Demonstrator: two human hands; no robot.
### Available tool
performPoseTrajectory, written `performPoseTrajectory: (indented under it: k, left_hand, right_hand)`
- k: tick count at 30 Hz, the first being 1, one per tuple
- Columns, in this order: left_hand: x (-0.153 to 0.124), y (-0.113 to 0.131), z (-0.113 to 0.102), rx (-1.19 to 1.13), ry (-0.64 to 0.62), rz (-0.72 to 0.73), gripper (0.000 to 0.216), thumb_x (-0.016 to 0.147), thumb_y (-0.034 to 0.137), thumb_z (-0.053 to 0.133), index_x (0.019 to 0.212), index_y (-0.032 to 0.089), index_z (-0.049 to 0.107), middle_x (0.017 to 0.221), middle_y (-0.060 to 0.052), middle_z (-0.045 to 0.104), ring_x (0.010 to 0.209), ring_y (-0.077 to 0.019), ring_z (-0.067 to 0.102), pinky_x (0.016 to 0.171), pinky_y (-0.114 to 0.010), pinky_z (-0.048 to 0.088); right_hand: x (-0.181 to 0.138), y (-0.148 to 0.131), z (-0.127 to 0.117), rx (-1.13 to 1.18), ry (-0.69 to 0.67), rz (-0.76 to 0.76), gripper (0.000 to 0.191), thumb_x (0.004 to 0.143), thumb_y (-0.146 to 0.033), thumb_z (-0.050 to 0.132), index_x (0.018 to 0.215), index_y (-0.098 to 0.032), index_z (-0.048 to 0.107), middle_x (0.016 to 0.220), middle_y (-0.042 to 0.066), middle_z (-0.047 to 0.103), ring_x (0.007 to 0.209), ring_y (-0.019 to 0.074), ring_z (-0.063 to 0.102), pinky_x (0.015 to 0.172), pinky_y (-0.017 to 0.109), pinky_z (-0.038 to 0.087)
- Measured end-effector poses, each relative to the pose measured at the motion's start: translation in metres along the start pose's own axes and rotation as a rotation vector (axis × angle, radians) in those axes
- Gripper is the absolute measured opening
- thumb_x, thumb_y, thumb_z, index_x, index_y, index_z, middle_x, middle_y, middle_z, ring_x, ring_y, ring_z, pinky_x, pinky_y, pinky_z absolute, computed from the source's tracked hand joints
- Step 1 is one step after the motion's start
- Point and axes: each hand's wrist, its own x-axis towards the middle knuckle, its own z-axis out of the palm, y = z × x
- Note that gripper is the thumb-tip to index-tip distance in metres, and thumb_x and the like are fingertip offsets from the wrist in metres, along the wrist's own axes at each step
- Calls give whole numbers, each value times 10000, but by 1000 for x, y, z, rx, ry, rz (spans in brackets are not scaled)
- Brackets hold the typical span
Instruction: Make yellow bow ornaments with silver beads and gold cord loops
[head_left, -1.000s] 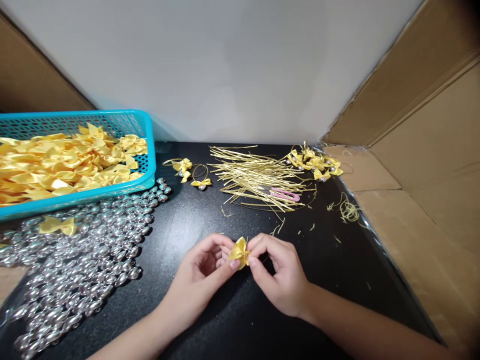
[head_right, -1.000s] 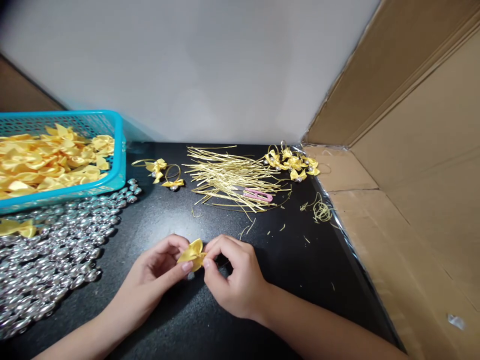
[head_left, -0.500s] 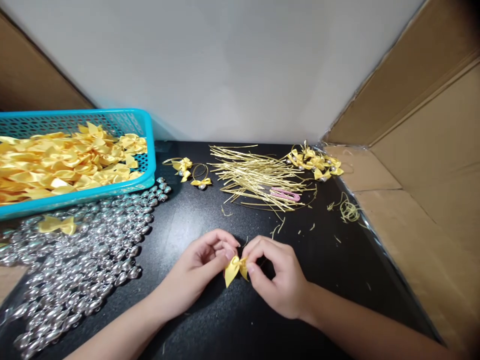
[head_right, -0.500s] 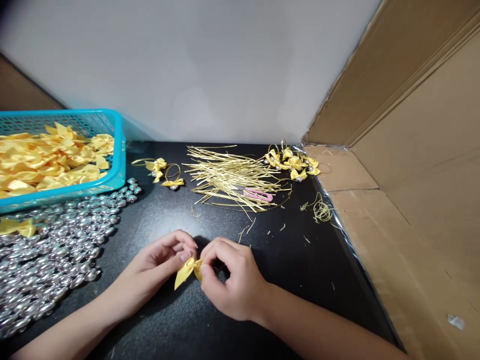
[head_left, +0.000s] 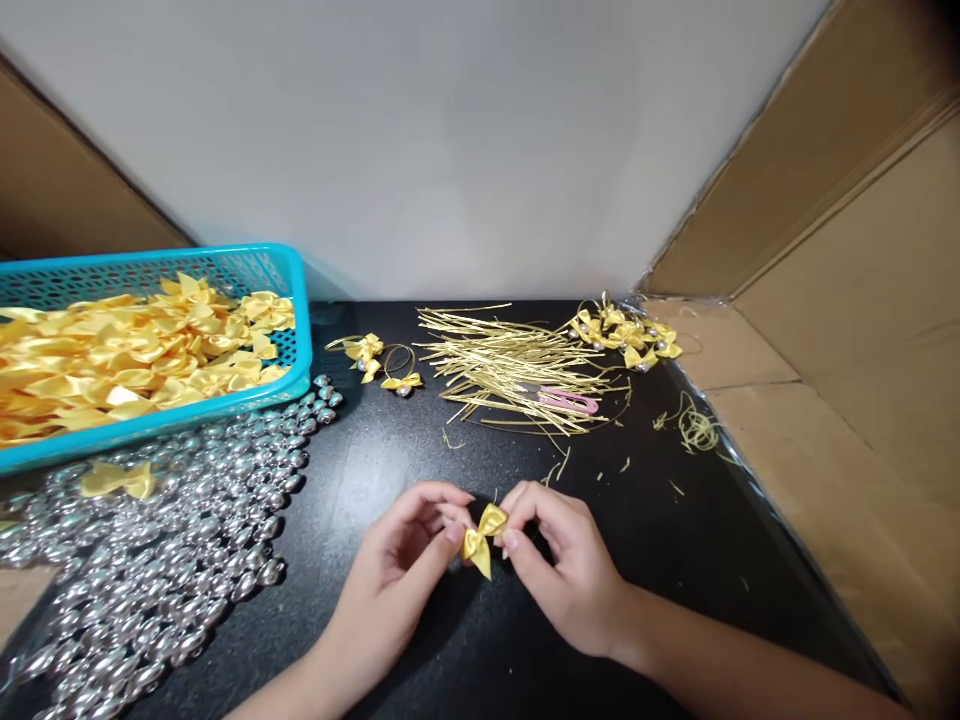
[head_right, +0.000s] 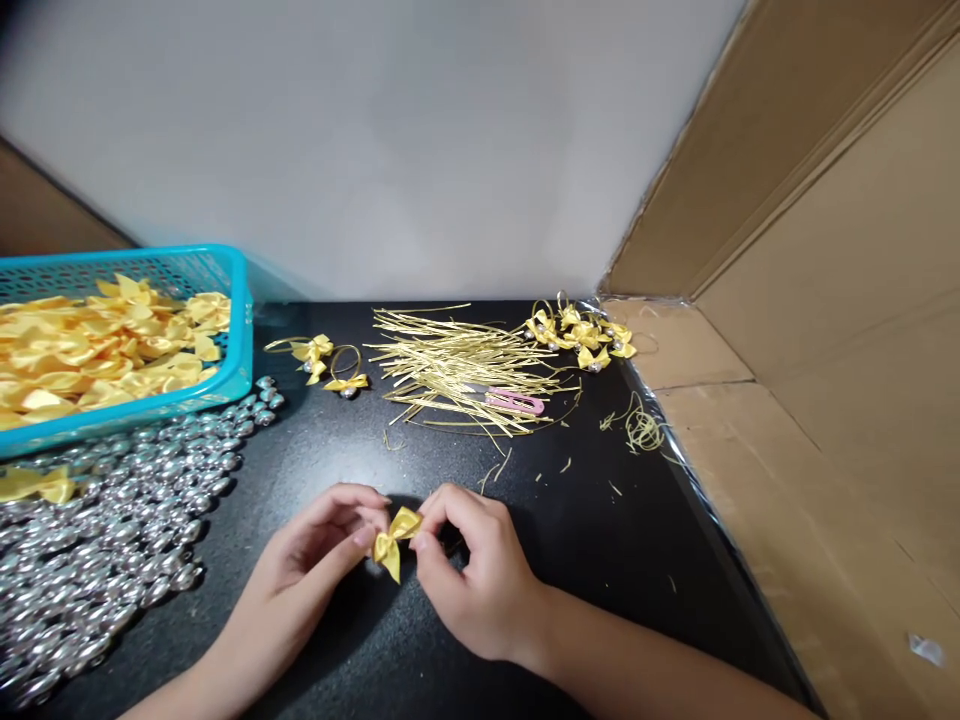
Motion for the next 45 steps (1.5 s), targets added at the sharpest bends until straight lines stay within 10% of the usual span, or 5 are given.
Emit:
performPoseTrajectory:
  k: [11,25,45]
  left_hand:
    - [14,11,-10,2,-270,-180,180,785,349,729,761,172,718,643,0,651,608,-109,536,606,-206,433]
    - [-2,-7,-2,41,53,-5,267,880,493,578,846,229,573,621,72,474,546,-87,387,508,-169,349]
    - [-5,-10,6,256,93,257,98,893,179,571,813,225,539,646,58,589,540,-83,516,491,-146,409]
  right_hand:
    - [2,-5,-1,-39,-42,-116,139,833,-94,488,739,-197,493,708,5,593,654,124,583,647,242,462]
    - [-16,-11,8,82,-77,145,162,956,-260,425,819,-196,481,545,-80,351,460,75,343,475,224,254]
    - [-19,-9,26,554,-26,527,376,890,-553,518,771,-214,406,514,-110,335,446,66,298,458,216,248]
